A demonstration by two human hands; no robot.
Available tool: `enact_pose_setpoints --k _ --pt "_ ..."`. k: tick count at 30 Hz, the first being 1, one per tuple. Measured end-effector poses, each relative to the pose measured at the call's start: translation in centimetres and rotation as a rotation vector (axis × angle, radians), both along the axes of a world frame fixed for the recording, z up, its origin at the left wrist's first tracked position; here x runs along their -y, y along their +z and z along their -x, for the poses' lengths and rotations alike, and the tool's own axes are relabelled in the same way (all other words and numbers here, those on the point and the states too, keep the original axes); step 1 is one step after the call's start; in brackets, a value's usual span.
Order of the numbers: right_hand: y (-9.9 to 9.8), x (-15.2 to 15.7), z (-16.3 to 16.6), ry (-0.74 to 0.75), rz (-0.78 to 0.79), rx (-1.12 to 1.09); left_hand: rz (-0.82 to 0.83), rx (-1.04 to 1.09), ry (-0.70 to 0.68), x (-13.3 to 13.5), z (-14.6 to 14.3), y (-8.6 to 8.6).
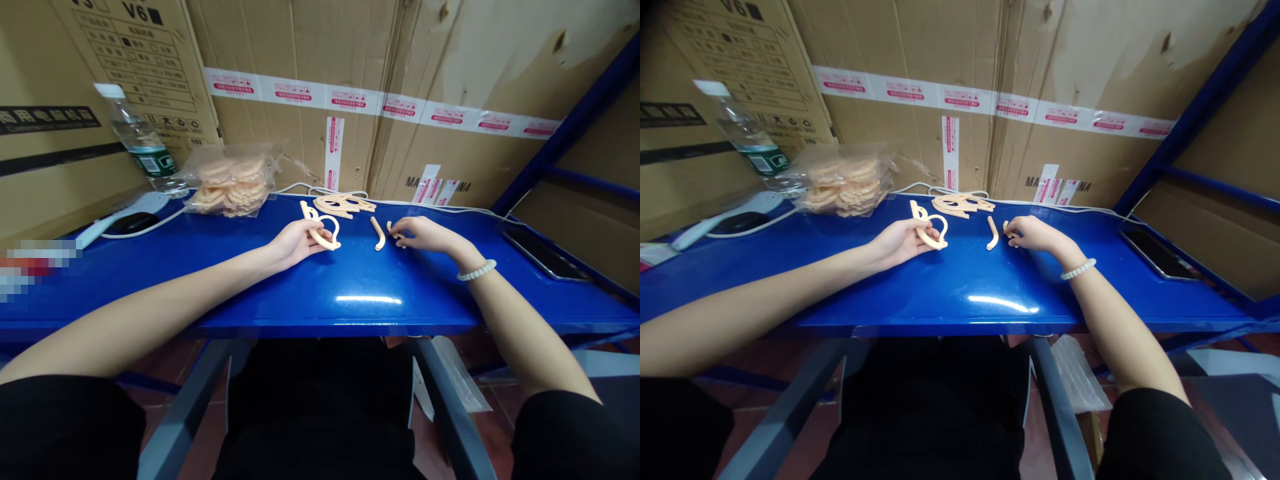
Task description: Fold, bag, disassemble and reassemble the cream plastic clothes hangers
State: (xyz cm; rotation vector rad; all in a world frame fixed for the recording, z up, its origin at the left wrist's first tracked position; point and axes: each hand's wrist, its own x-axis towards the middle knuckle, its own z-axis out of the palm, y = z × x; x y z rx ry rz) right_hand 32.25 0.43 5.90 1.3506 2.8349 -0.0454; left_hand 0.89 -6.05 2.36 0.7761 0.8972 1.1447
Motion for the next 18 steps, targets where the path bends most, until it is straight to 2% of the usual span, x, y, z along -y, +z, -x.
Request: enact_pose_setpoints --k 3,5,9,11,13,18 --pt "-0.4 -0.3 0.0 -0.024 -0.047 -0.005 -0.045 -0.045 -0.057 0.1 0.0 -0.2" --pt "-0.9 0.0 0.4 0.001 -0.121 -0.089 -0.103 -0.095 -0.079 0.1 -0.1 -0.4" --pt "-1.5 2.1 2.9 0.189 -0.23 -0.427 -0.285 -0.202 -0.093 0.4 -0.6 -0.8" --pt "-1.7 3.4 4.5 0.312 -0.154 -0.597 -0.386 -0.263 -0.086 0.4 -0.8 -1.0" --pt "-2.0 4.6 5.7 0.372 -0.014 -0.714 -0.483 -0.309 -0.067 0.3 -0.8 -1.1" --pt "-2.2 5.4 6.8 0.337 0.381 -1.005 -0.7 -0.439 0.069 -0.3 -0.2 -1.6"
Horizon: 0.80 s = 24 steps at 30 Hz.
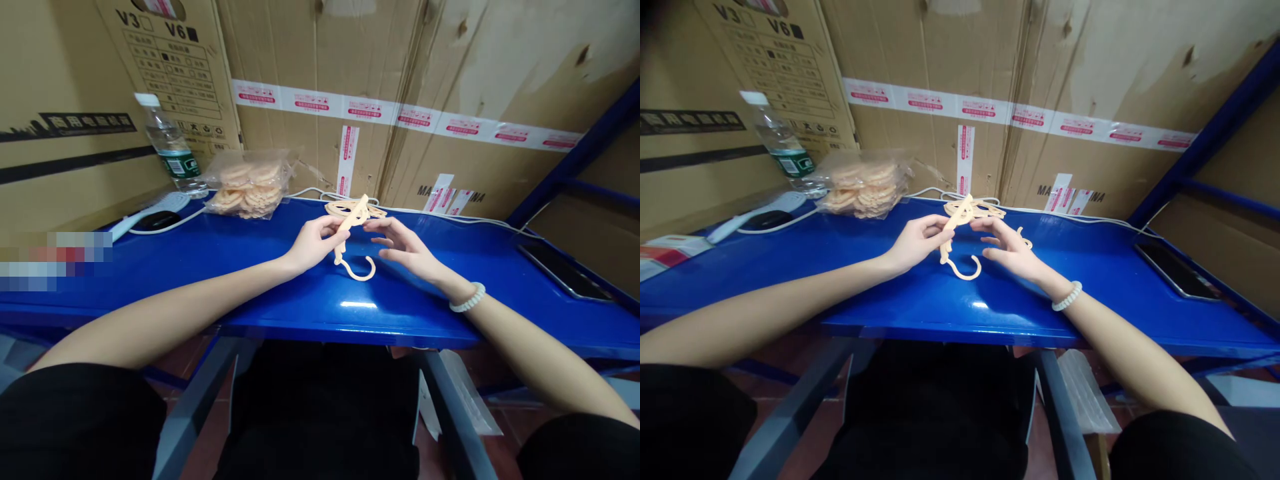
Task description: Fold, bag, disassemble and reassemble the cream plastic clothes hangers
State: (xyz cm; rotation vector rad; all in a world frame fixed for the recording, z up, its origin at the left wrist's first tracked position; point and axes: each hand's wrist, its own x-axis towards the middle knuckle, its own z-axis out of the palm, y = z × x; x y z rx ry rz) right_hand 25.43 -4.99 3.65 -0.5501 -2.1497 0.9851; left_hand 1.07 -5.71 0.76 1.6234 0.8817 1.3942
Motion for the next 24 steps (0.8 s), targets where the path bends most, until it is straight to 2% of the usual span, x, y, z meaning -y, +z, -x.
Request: enact_pose_setpoints --k 3,6,10,14,17,21,24 --pt "0.3 0.1 0.1 0.025 0.151 -0.109 -0.11 -0.07 0.061 -0.3 0.3 -0.1" --pt "0.5 0.3 0.2 0.04 0.233 -0.133 -0.187 -0.146 0.067 -0.3 0.3 -0.2" --pt "0.5 0.3 0.3 -0.022 0.241 -0.135 -0.163 -0.174 0.019 0.0 0.1 -0.2" --pt "0.1 0.0 0.2 -0.131 0.259 -0.173 -0.147 -0.176 0.074 0.2 0.2 -0.2" --pt "-0.1 -0.1 0.3 -0.124 0.283 -0.221 -0.156 -0.224 0.12 0.1 0.3 -0.3" --pt "-0.3 -0.4 0.3 -0.164 0.247 -0.266 -0.234 -0.315 0.203 -0.1 0.5 -0.4" --pt "-0.6 -0.7 0.0 -0.188 0.293 -0.152 -0.361 -0.443 0.246 0.2 0.7 -0.2"
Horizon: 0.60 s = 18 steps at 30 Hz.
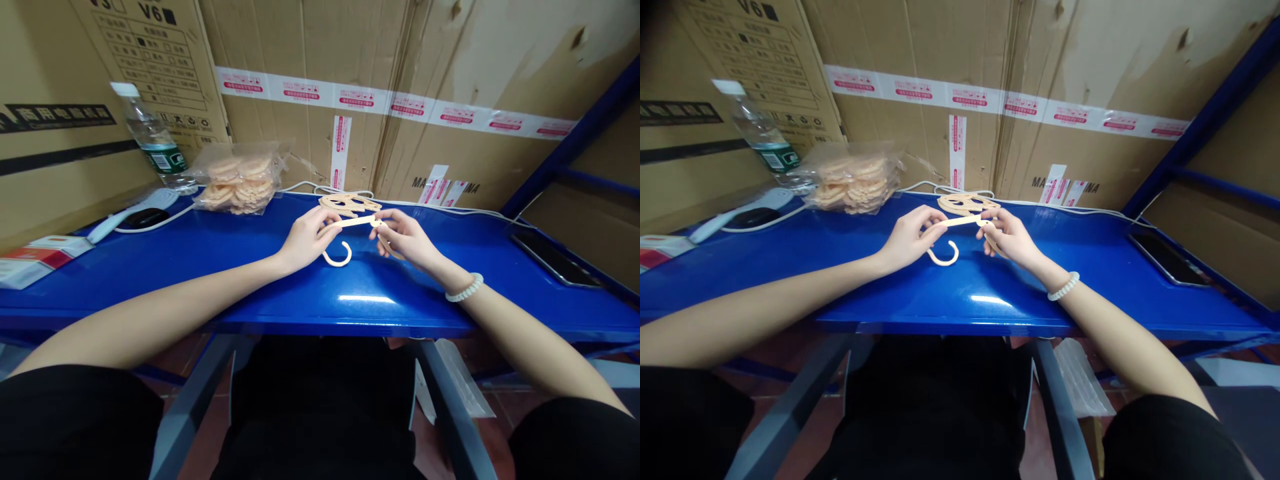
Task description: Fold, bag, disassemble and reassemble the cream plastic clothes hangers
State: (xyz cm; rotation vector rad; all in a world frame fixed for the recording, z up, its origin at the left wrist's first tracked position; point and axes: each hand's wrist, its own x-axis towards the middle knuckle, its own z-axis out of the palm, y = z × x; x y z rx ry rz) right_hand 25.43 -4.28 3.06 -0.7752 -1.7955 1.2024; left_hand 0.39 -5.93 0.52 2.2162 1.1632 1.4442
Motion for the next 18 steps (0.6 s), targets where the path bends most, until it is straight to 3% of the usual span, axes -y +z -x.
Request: enact_pose_setpoints --k 5,11,18 --pt "-0.4 0.3 0.2 0.168 0.092 0.18 -0.018 -0.28 0.001 0.7 0.1 0.3" --pt "0.2 1.4 0.9 0.29 0.129 0.274 -0.021 -0.472 -0.059 1.0 -0.2 0.2" --pt "0.1 2.2 1.4 0.134 -0.049 0.319 -0.109 -0.626 0.011 1.3 -0.3 0.7"
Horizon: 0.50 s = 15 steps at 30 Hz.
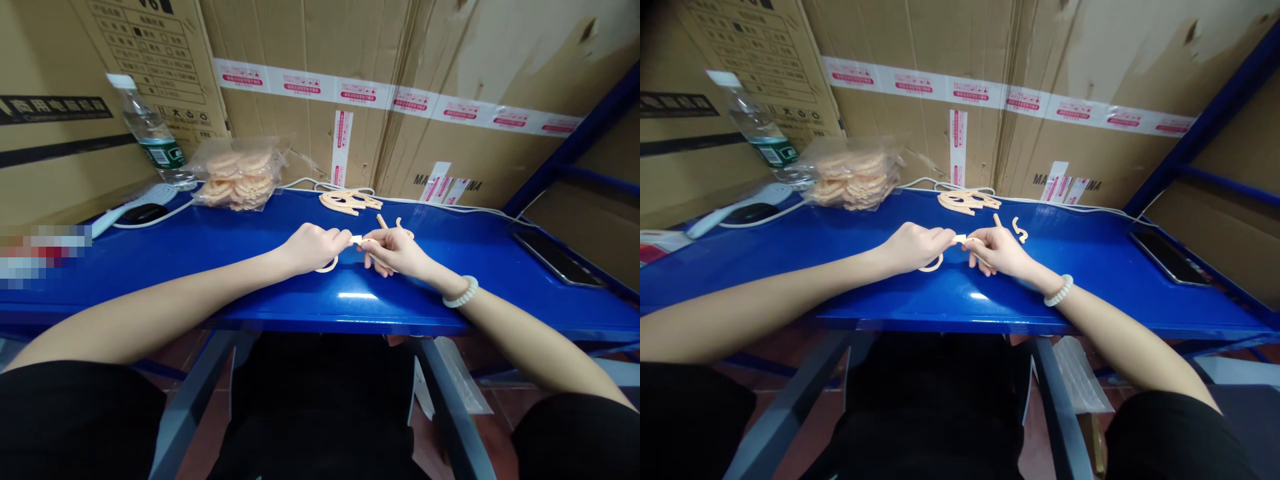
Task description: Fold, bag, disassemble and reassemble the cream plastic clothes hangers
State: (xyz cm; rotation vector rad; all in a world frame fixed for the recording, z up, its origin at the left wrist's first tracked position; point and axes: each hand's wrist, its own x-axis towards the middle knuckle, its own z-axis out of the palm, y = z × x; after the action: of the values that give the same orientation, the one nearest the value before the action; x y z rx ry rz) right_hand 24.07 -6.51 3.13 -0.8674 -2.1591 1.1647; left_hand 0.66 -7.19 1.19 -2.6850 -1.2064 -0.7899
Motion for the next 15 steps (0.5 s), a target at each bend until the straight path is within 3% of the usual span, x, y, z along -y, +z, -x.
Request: enact_pose_setpoints --k 3,7,11,15 --pt "0.0 0.6 0.3 -0.071 -0.189 0.05 0.02 0.053 0.008 -0.1 -0.1 -0.1" --pt "0.6 1.1 0.3 -0.122 -0.556 0.11 0.128 0.171 0.048 -0.4 -0.4 -0.5" --pt "2.4 -0.3 -1.7 -0.247 -0.577 0.053 0.21 0.382 0.021 -0.7 -0.4 -0.7" --pt "3.3 -4.0 -5.4 -0.363 -0.818 0.118 0.457 0.74 0.005 -1.1 -0.2 -0.3"
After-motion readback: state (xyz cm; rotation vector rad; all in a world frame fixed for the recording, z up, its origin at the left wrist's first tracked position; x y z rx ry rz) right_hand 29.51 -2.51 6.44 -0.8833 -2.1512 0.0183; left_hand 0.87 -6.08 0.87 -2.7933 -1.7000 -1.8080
